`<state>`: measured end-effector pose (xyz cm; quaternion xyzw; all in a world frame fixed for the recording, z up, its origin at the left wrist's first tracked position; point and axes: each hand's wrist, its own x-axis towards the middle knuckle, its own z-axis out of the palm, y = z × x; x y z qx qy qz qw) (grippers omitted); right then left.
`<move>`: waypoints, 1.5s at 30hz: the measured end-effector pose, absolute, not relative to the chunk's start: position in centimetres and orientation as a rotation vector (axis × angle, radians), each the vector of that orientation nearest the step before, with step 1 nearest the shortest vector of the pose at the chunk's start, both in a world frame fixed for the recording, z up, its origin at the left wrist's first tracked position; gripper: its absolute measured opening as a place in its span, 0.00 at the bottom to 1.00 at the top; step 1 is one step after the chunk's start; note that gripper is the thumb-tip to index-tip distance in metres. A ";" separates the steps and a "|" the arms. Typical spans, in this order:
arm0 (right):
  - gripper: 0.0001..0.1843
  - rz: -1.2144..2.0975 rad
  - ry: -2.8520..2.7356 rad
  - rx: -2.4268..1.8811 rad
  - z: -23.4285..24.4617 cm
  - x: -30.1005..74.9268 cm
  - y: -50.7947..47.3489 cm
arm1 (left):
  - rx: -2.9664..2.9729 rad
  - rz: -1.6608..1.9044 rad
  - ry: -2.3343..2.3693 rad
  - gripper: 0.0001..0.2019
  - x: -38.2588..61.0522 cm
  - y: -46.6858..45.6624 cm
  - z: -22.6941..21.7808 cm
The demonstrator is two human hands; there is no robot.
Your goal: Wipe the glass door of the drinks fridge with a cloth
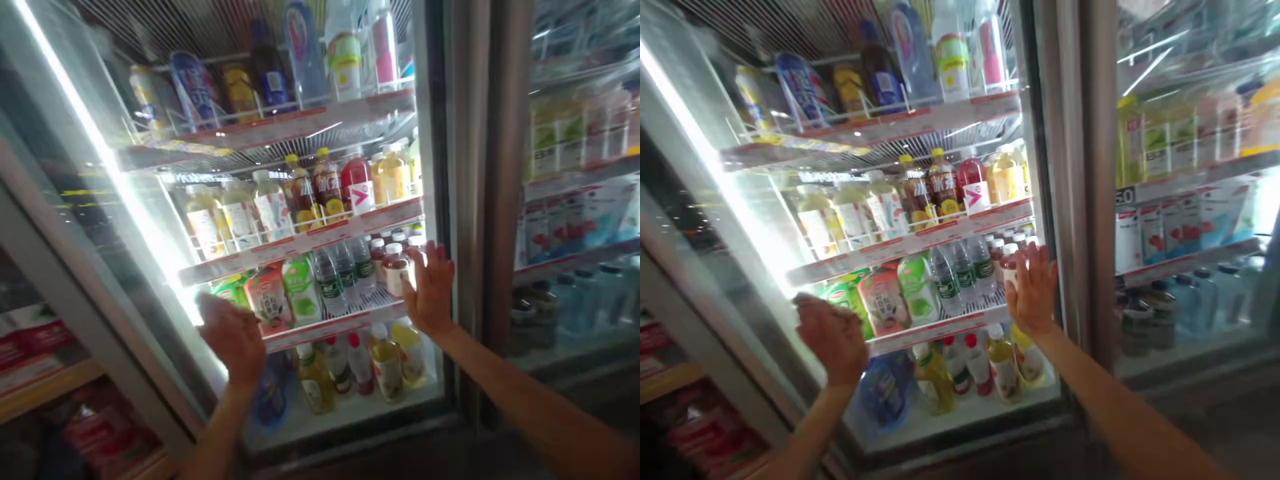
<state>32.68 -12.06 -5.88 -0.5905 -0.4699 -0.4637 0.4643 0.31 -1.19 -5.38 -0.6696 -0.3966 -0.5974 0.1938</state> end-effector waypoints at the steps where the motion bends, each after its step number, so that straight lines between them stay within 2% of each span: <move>1: 0.34 -1.148 -1.148 -1.450 -5.9 32.7 -12.1 | -1.982 -1.537 -0.951 0.26 1.7 -1.5 -6.1; 3: 0.35 -1.161 -1.160 -1.462 -5.9 33.0 -12.4 | -2.088 -1.218 -0.568 0.24 3.1 -1.5 -6.7; 5: 0.35 -1.158 -1.200 -1.480 -6.0 33.4 -12.6 | -2.031 -1.095 -0.439 0.27 2.1 -1.1 -5.8; 9: 0.36 -1.156 -1.231 -1.503 -6.0 33.3 -12.9 | -1.634 -1.522 -0.884 0.31 -1.5 -0.1 -2.5; 11: 0.36 -1.157 -1.223 -1.503 -5.9 33.0 -12.8 | -1.594 -1.618 -0.930 0.32 -0.3 -0.6 -2.2; 15: 0.36 -1.167 -1.228 -1.500 -5.7 33.1 -13.2 | -1.948 -1.187 -0.418 0.29 5.3 -2.5 -3.9; 18: 0.36 -1.179 -1.280 -1.480 -5.6 33.7 -13.7 | -1.995 -0.969 -0.239 0.25 5.1 -2.2 -2.5; 22: 0.36 -1.139 -1.331 -1.460 -5.8 33.7 -14.0 | -1.662 -1.469 -0.748 0.28 1.4 -0.5 2.4; 24: 0.37 -1.119 -1.315 -1.463 -5.8 33.3 -13.9 | -1.592 -1.600 -0.847 0.28 2.0 -0.7 3.2; 26: 0.37 -1.113 -1.296 -1.462 -5.8 33.0 -13.9 | -1.744 -1.416 -0.643 0.27 4.6 -1.7 2.5; 29: 0.37 -1.110 -1.334 -1.449 -5.8 33.3 -14.2 | -1.956 -0.931 -0.177 0.24 8.5 -3.1 1.8; 30: 0.37 -1.102 -1.360 -1.443 -5.8 33.5 -14.4 | -1.973 -0.883 -0.135 0.24 9.1 -3.3 2.2; 31: 0.37 -1.090 -1.390 -1.437 -5.8 33.8 -14.6 | -1.968 -0.930 -0.172 0.24 9.4 -3.2 2.9; 35: 0.37 -1.041 -1.433 -1.414 -6.0 33.6 -15.2 | -1.764 -1.493 -0.601 0.29 9.3 -2.5 6.2; 36: 0.37 -1.027 -1.420 -1.411 -6.2 33.2 -15.3 | -1.787 -1.491 -0.566 0.29 9.7 -2.5 6.3; 39: 0.36 -0.974 -1.396 -1.377 -6.8 31.3 -15.8 | -2.124 -1.165 -0.200 0.23 11.8 -3.6 5.6; 41: 0.35 -0.930 -1.424 -1.302 -7.2 29.8 -16.5 | -2.411 -1.196 -0.120 0.18 13.4 -4.9 5.6; 42: 0.34 -0.894 -1.445 -1.258 -7.2 29.0 -17.0 | -2.580 -1.401 -0.163 0.16 14.1 -5.6 6.1; 45: 0.30 -0.710 -1.464 -1.132 -5.7 27.0 -18.2 | -2.936 -2.363 -0.397 0.12 15.7 -7.6 8.9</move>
